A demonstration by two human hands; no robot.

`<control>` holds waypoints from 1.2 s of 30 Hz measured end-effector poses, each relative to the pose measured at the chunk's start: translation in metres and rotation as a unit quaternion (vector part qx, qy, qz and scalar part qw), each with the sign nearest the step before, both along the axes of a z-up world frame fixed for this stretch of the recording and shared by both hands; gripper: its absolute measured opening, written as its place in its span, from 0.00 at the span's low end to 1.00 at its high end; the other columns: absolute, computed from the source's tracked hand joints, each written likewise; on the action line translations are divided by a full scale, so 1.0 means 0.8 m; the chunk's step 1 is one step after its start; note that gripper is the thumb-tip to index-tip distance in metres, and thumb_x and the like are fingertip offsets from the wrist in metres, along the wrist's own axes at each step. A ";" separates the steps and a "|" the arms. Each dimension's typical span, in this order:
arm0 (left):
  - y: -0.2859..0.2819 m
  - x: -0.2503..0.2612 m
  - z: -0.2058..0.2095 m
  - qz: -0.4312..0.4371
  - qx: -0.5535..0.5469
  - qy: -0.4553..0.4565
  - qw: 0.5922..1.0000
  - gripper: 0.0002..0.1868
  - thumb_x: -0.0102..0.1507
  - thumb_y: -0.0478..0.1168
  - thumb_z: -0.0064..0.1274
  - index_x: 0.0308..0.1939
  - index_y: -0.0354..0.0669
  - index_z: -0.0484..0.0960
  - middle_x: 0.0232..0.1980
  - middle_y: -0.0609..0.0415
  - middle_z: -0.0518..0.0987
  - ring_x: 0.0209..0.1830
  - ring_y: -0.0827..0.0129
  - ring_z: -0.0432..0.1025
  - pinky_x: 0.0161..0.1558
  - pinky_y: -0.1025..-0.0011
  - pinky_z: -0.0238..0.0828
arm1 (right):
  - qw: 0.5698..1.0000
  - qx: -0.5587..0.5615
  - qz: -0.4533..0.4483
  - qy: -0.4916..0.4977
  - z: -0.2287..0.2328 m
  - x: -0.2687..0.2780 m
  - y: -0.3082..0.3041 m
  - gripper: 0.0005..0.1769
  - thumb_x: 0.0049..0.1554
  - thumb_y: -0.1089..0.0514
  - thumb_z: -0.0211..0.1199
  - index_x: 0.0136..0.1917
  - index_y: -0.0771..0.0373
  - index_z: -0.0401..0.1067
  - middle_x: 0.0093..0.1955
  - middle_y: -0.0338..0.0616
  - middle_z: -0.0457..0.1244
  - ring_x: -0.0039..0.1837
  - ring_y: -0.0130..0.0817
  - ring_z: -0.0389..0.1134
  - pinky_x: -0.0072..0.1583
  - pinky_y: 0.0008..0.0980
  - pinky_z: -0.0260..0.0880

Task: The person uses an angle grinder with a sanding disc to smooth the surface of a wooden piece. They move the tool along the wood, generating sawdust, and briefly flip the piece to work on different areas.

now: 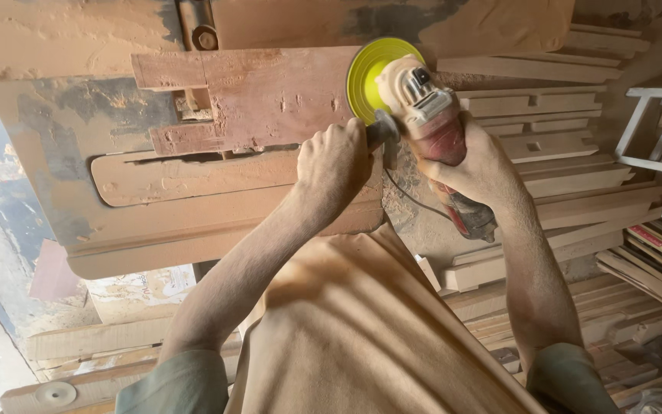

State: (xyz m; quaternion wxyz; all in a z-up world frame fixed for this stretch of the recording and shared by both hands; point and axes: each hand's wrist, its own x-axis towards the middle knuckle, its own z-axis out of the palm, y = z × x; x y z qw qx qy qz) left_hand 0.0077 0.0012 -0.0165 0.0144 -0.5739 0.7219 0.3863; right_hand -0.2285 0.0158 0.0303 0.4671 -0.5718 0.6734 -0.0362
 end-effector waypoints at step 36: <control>0.030 0.042 -0.006 0.064 -0.070 0.024 0.995 0.15 0.63 0.45 0.57 0.43 0.36 0.75 0.33 0.42 0.81 0.34 0.50 0.80 0.34 0.54 0.77 | 0.991 -0.098 0.095 0.004 -0.013 0.039 -0.005 0.45 0.47 0.48 0.73 0.72 0.67 0.62 0.63 0.56 0.66 0.65 0.45 0.69 0.65 0.45 0.69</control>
